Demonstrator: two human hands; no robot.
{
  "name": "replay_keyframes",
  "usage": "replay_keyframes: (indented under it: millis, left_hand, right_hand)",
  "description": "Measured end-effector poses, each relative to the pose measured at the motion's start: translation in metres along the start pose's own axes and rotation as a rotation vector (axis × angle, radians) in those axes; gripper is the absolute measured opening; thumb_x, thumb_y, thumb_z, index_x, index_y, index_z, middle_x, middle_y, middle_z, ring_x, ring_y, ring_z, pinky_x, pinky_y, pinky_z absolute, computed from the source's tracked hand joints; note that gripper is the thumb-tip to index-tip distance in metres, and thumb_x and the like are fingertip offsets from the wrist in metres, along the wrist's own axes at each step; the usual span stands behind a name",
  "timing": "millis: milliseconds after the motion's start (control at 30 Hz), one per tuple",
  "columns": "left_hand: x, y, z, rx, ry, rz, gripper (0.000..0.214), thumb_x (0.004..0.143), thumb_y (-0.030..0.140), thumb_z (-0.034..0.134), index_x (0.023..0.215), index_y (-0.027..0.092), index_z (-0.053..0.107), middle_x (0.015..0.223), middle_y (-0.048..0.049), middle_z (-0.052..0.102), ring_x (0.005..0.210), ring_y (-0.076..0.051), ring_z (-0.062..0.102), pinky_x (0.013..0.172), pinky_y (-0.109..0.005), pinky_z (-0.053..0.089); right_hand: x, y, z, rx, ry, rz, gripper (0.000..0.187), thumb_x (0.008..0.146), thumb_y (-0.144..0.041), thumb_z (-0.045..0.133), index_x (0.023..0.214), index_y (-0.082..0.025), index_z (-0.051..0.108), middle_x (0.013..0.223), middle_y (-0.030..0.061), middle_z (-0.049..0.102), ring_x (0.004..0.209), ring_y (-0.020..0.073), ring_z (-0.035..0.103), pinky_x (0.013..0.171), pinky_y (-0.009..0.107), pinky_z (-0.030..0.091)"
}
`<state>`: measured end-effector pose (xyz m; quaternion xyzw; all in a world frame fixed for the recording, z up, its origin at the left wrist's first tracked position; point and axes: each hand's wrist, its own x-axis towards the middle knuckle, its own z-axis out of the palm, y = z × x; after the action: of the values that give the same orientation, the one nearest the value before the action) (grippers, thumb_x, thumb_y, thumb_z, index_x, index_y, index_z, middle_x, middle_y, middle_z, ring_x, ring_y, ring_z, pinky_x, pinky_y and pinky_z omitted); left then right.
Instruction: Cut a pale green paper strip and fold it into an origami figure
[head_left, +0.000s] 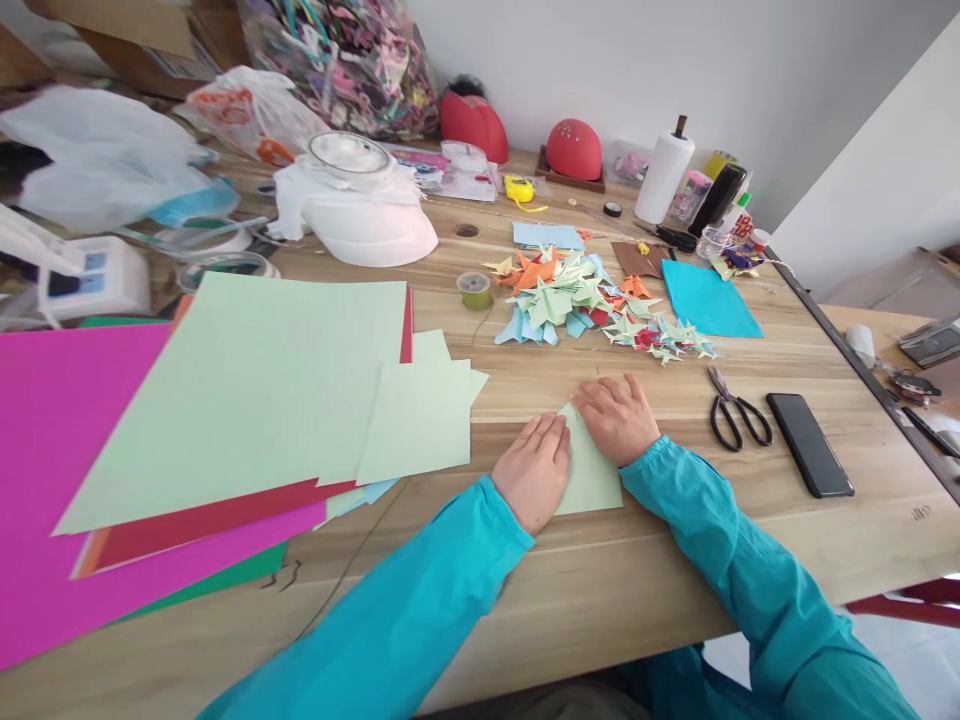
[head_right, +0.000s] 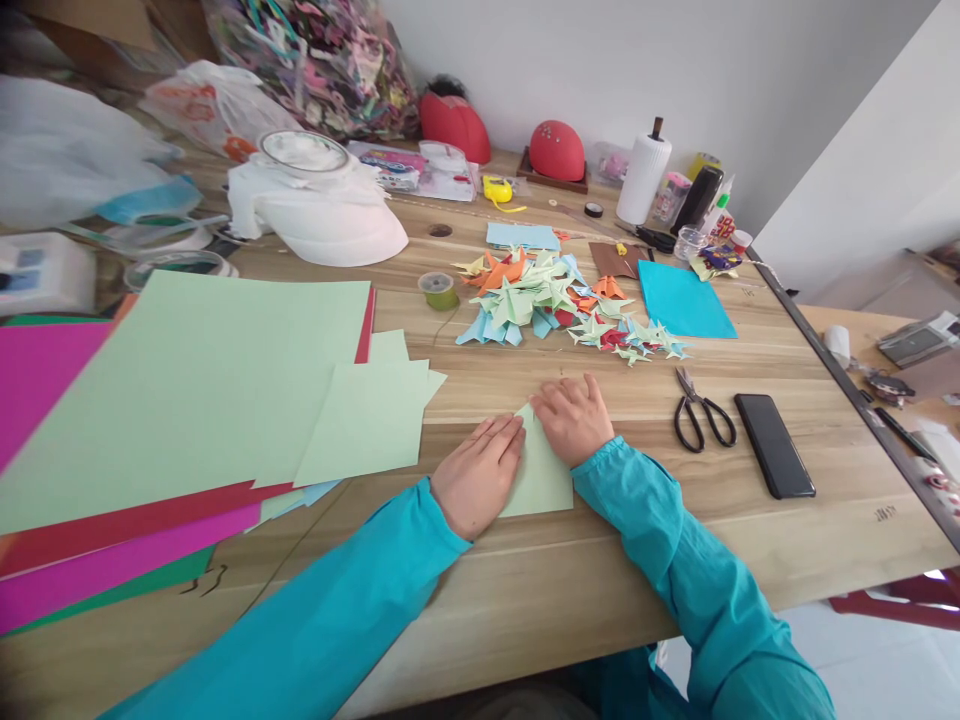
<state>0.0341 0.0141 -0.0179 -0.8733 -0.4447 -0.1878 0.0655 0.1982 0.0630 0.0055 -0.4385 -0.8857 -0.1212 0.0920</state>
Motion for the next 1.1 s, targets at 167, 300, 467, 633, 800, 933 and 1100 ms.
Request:
replay_keyframes:
  millis: [167,300,467,633,800,933,1100]
  left_hand:
    - [0.004,0.001,-0.005,0.017,-0.008,0.000,0.033,0.084,0.010,0.034,0.104,0.003,0.060,0.112,-0.0194,0.058,0.110,-0.027,0.051,0.097,-0.042,0.039]
    - [0.011,0.000,-0.017,-0.034,-0.073,-0.019,0.041,0.083,0.027,0.041,0.115,0.004,0.052,0.106,-0.0182,0.058,0.105,-0.029,0.050,0.093,-0.044,0.039]
    - [0.015,-0.003,-0.022,-0.070,-0.121,-0.038,0.048,0.083,0.036,0.040,0.119,0.006,0.049,0.121,-0.0186,0.050,0.116,-0.030,0.041,0.100,-0.047,0.029]
    - [0.010,-0.004,-0.016,-0.054,-0.121,-0.035,0.051,0.085,0.039,0.035,0.123,0.007,0.046,0.134,-0.0154,0.041,0.126,-0.030,0.030,0.104,-0.047,0.022]
    - [0.009,-0.005,-0.014,-0.049,-0.116,-0.042,0.053,0.085,0.040,0.035,0.126,0.008,0.045,0.134,-0.0145,0.042,0.126,-0.030,0.032,0.104,-0.047,0.021]
    - [0.010,-0.005,-0.015,-0.046,-0.134,-0.044,0.054,0.086,0.040,0.034,0.126,0.006,0.044,0.134,-0.0150,0.041,0.126,-0.029,0.031,0.105,-0.046,0.021]
    - [0.010,-0.005,-0.015,-0.053,-0.133,-0.041,0.053,0.086,0.040,0.035,0.126,0.006,0.045,0.134,-0.0150,0.042,0.126,-0.029,0.033,0.104,-0.045,0.023]
  right_hand:
    - [0.000,0.000,0.000,0.007,-0.010,0.007,0.031,0.090,-0.020,0.035,0.114,-0.025,0.053,0.121,0.0075,0.054,0.109,0.0235,0.043,0.097,0.051,0.019]
    - [-0.001,-0.001,-0.001,0.019,-0.016,0.014,0.030,0.090,-0.022,0.036,0.115,-0.025,0.053,0.121,0.0080,0.053,0.109,0.0235,0.043,0.097,0.051,0.019]
    - [-0.001,-0.001,-0.001,0.037,-0.024,0.023,0.031,0.090,-0.023,0.035,0.114,-0.024,0.054,0.121,0.0088,0.053,0.109,0.0232,0.043,0.098,0.049,0.018]
    - [0.000,0.000,-0.001,0.091,-0.010,0.055,0.032,0.090,-0.023,0.035,0.116,-0.022,0.052,0.120,0.0082,0.054,0.110,0.0220,0.043,0.098,0.048,0.019]
    - [-0.001,0.001,0.001,0.128,-0.008,0.088,0.033,0.089,-0.026,0.036,0.118,-0.018,0.050,0.120,0.0101,0.055,0.110,0.0213,0.043,0.098,0.045,0.020]
    - [-0.001,0.001,0.000,0.128,-0.008,0.084,0.032,0.089,-0.026,0.036,0.117,-0.020,0.052,0.120,0.0086,0.055,0.111,0.0211,0.043,0.097,0.045,0.020]
    - [0.000,0.000,-0.001,0.095,-0.016,0.069,0.030,0.090,-0.024,0.036,0.113,-0.024,0.055,0.120,0.0070,0.054,0.110,0.0215,0.043,0.097,0.046,0.020]
